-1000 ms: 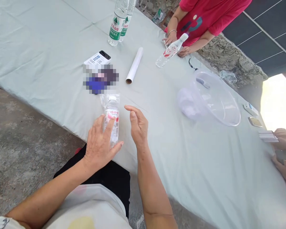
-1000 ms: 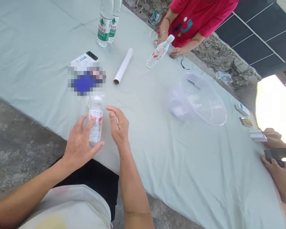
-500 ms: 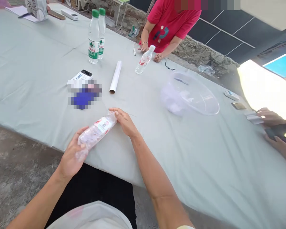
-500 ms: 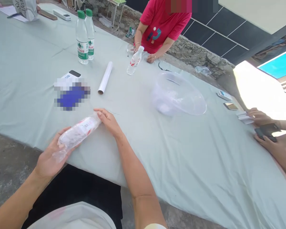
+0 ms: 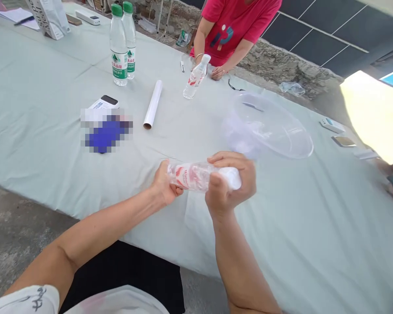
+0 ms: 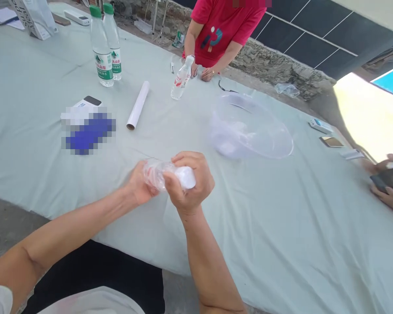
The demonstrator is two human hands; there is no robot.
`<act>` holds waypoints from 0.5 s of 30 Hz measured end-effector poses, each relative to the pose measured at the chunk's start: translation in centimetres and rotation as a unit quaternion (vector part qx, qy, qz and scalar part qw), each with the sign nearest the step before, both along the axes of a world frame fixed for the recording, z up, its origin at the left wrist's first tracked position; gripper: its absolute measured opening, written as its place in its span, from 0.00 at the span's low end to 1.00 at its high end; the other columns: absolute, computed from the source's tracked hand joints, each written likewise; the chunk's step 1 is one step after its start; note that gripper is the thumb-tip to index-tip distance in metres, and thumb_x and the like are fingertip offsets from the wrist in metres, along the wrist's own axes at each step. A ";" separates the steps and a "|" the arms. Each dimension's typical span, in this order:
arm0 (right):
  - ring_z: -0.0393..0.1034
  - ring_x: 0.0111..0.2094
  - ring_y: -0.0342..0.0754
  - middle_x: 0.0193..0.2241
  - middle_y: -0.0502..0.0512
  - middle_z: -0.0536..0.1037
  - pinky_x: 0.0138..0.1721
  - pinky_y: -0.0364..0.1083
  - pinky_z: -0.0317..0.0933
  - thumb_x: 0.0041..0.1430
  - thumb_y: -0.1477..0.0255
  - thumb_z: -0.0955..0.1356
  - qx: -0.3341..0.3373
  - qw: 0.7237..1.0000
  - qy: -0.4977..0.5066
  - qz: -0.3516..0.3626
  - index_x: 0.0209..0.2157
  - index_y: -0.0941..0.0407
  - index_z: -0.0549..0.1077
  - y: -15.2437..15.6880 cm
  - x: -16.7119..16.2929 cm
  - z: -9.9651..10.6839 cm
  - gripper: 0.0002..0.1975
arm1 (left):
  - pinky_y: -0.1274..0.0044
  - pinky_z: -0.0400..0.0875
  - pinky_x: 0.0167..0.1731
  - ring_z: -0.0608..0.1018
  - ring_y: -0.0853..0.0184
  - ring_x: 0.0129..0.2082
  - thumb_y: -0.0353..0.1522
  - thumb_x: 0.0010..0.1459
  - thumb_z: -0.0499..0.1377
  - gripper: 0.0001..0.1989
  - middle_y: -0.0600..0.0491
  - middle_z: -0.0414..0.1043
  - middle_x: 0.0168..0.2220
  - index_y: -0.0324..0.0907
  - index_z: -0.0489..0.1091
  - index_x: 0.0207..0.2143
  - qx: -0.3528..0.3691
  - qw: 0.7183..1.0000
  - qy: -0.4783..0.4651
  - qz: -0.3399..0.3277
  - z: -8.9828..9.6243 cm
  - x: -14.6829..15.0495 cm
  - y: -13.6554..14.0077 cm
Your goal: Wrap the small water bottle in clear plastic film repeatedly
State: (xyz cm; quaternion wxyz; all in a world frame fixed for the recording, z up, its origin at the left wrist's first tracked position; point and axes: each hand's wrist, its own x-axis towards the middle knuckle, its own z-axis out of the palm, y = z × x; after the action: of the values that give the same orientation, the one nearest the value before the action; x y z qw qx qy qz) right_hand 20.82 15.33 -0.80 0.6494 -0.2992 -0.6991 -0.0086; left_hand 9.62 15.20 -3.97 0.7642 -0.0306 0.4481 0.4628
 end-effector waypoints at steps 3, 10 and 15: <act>0.71 0.26 0.48 0.23 0.49 0.70 0.29 0.49 0.62 0.65 0.58 0.67 -0.076 0.996 0.040 -0.028 0.29 0.52 0.67 2.7 1.0 -0.2 0.15 | 0.81 0.53 0.14 0.69 0.73 0.16 0.47 0.68 0.45 0.22 0.54 0.67 0.24 0.41 0.66 0.32 0.074 0.991 0.106 -0.032 -1.2 0.6 0.7; 0.69 0.36 0.50 0.29 0.53 0.71 0.43 0.51 0.63 0.70 0.56 0.59 -0.204 0.965 -0.032 -0.163 0.30 0.51 0.62 15.0 3.9 2.1 0.17 | 0.76 0.73 0.32 0.76 0.67 0.39 0.41 0.67 0.52 0.23 0.45 0.68 0.50 0.43 0.59 0.61 0.376 0.817 0.432 -0.062 -5.0 -0.6 0.4; 0.72 0.43 0.55 0.33 0.56 0.72 0.48 0.56 0.63 0.69 0.52 0.59 -0.267 0.919 -0.144 -0.252 0.38 0.55 0.66 25.0 3.2 2.5 0.20 | 0.76 0.71 0.32 0.74 0.69 0.34 0.29 0.61 0.53 0.19 0.48 0.70 0.45 0.43 0.65 0.55 0.449 0.741 0.486 -0.117 -6.2 -0.1 0.3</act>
State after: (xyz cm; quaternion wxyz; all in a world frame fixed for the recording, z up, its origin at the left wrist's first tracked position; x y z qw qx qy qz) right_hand 24.02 40.33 1.74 0.4143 -0.6236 -0.6623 -0.0278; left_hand 9.55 15.48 -10.21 0.4160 0.5976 0.4996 0.4693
